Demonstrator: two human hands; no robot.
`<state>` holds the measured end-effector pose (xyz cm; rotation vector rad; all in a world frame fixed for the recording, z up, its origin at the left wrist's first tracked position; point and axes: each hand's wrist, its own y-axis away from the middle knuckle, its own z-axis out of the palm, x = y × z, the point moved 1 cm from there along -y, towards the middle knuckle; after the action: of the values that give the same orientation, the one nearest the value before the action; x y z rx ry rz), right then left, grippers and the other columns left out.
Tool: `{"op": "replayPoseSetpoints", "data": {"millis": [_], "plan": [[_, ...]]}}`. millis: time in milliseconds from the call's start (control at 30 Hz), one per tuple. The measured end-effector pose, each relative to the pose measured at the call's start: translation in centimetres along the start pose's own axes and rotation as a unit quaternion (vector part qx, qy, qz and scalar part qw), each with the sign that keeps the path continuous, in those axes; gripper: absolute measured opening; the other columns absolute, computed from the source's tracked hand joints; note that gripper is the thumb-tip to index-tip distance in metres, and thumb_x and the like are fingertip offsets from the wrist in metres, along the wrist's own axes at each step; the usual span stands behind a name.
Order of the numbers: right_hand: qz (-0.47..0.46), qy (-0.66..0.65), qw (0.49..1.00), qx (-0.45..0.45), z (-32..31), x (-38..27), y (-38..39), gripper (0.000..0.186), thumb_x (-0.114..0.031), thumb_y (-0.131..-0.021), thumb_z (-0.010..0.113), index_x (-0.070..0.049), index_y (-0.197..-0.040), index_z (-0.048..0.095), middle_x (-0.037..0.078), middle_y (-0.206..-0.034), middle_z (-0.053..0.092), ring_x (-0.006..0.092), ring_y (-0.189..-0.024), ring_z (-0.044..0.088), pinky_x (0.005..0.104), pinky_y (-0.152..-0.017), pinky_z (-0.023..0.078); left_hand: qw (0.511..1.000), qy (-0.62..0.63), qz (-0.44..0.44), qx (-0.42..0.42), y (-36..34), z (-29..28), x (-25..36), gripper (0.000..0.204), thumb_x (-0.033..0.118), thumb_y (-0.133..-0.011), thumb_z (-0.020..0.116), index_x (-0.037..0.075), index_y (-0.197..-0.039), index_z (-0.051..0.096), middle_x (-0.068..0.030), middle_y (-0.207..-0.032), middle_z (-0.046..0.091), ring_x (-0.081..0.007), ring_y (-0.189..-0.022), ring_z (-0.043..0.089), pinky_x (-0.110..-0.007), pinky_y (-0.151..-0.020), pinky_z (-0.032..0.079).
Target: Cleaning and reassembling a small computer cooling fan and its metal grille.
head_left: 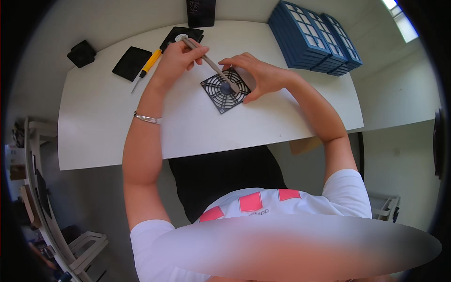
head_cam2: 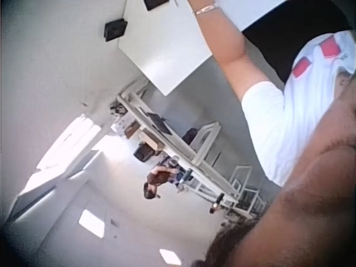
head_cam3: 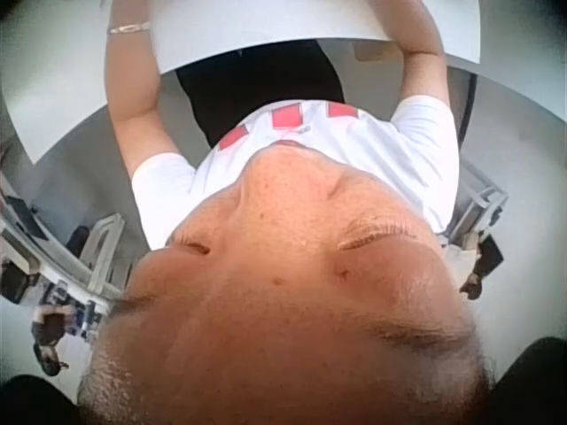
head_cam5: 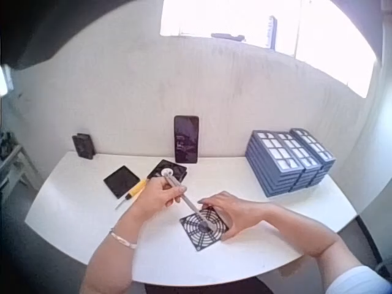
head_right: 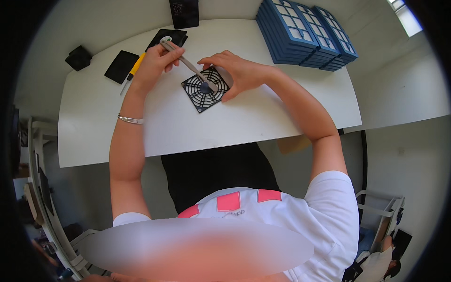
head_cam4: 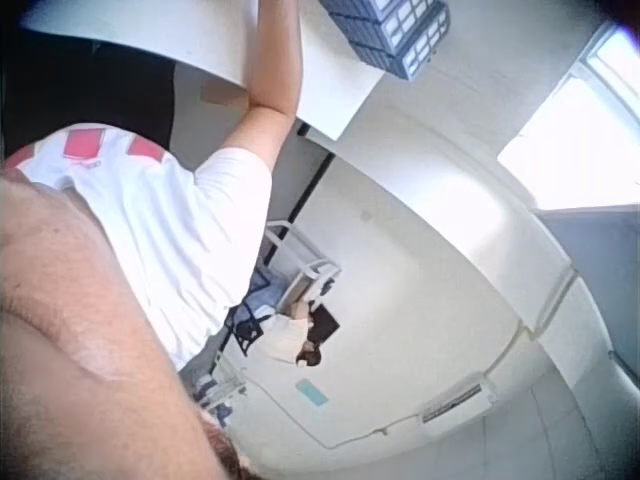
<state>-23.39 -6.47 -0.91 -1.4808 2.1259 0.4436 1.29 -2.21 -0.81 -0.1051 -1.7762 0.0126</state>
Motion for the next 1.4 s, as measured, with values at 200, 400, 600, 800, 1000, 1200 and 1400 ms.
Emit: {"op": "replayPoseSetpoints", "data": {"millis": [200,400,600,800,1000,1200,1400], "plan": [[-0.045,-0.015,0.998,0.039,0.4,1.0,0.2,0.096,-0.02,-0.057,0.083,-0.009,-0.14,0.038,0.01,-0.13,0.052,0.0305,-0.123,0.04,0.0415,-0.108,0.032,0.997,0.047,-0.038,0.049,-0.7,-0.6,-1.9,0.023,0.029,-0.088,0.069,0.007,-0.088,0.062,0.0023,-0.067,0.053,-0.0032,-0.055,0.038,-0.018,-0.05,0.029],[-0.04,-0.033,0.998,0.044,0.5,1.4,0.7,0.095,-0.02,-0.057,0.083,-0.009,-0.14,0.038,0.009,-0.13,0.052,0.03,-0.123,0.041,0.0412,-0.108,0.032,0.993,0.043,-0.038,0.107,-0.7,0.3,-1.1,0.024,0.029,-0.087,0.07,0.006,-0.092,0.062,0.0015,-0.067,0.054,-0.0033,-0.053,0.038,-0.018,-0.049,0.028],[-0.026,-0.058,0.997,0.047,0.6,1.3,0.6,0.094,-0.018,-0.057,0.083,-0.008,-0.14,0.039,0.01,-0.13,0.053,0.03,-0.123,0.041,0.0405,-0.108,0.034,0.993,0.066,-0.06,0.075,0.0,1.7,-0.5,0.025,0.029,-0.087,0.071,0.006,-0.089,0.062,0.0013,-0.068,0.054,-0.0036,-0.053,0.039,-0.018,-0.048,0.028],[-0.024,-0.05,0.997,0.048,0.6,1.3,0.6,0.094,-0.017,-0.057,0.084,-0.008,-0.14,0.039,0.01,-0.13,0.052,0.0298,-0.123,0.041,0.0401,-0.107,0.035,0.99,0.056,-0.062,0.111,-0.4,0.2,-1.8,0.026,0.028,-0.085,0.072,0.003,-0.088,0.064,-0.0005,-0.067,0.058,-0.0039,-0.052,0.041,-0.018,-0.048,0.031],[-0.03,-0.044,0.997,0.051,0.5,1.2,0.7,0.094,-0.016,-0.058,0.084,-0.007,-0.139,0.039,0.01,-0.13,0.052,0.0295,-0.123,0.041,0.0393,-0.107,0.035,0.99,0.047,-0.063,0.121,-0.7,-0.3,-1.5,0.023,0.027,-0.085,0.072,0.007,-0.083,0.061,0.0022,-0.067,0.053,-0.0039,-0.055,0.04,-0.018,-0.051,0.031],[-0.032,-0.039,0.998,0.047,0.6,1.4,0.6,0.094,-0.018,-0.058,0.085,-0.006,-0.139,0.039,0.011,-0.131,0.051,0.0304,-0.123,0.041,0.0393,-0.107,0.034,0.989,0.068,-0.043,0.121,-0.3,0.7,-1.1,0.02,0.024,-0.085,0.071,0.006,-0.083,0.061,0.0023,-0.067,0.052,-0.0042,-0.056,0.04,-0.019,-0.052,0.031],[-0.029,-0.041,0.997,0.054,0.8,1.5,0.5,0.093,-0.018,-0.058,0.083,-0.007,-0.139,0.039,0.012,-0.13,0.048,0.0299,-0.124,0.04,0.0393,-0.109,0.032,0.988,0.04,-0.056,0.135,-0.8,-1.0,-1.9,0.02,0.023,-0.085,0.07,0.005,-0.084,0.061,0.002,-0.067,0.052,-0.0048,-0.057,0.041,-0.02,-0.052,0.032]]}}
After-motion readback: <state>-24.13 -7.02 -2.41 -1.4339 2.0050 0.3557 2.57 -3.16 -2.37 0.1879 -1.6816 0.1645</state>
